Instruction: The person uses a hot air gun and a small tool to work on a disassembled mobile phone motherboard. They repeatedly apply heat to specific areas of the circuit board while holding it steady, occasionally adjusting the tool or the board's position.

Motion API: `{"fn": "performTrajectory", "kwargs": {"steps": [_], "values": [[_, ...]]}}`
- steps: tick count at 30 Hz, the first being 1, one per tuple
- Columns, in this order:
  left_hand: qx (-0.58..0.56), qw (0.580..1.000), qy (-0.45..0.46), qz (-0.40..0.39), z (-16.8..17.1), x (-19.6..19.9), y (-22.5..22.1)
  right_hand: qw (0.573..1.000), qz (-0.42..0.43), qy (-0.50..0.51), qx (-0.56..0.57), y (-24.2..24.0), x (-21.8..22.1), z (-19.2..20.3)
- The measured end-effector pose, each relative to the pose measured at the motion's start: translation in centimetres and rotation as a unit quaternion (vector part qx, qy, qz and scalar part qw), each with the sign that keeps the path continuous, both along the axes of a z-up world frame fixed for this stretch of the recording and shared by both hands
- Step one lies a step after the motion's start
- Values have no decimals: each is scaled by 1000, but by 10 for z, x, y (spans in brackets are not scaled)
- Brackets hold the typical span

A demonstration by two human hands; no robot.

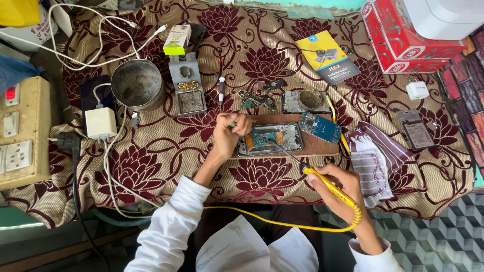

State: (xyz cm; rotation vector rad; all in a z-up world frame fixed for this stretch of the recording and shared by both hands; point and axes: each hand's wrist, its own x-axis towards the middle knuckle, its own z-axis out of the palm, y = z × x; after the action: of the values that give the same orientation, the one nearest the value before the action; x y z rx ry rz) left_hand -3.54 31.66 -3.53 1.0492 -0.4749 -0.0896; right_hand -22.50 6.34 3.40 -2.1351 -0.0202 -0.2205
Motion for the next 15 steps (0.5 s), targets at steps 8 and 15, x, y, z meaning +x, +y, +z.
{"fn": "performTrajectory", "kwargs": {"steps": [8,15], "values": [[18,998,-17,-49,2,8,-7,1000,-1,13,19,3,3,7],[19,999,-14,-28,0,11,-11,1000,20,-1,-2,4,9,12]]}}
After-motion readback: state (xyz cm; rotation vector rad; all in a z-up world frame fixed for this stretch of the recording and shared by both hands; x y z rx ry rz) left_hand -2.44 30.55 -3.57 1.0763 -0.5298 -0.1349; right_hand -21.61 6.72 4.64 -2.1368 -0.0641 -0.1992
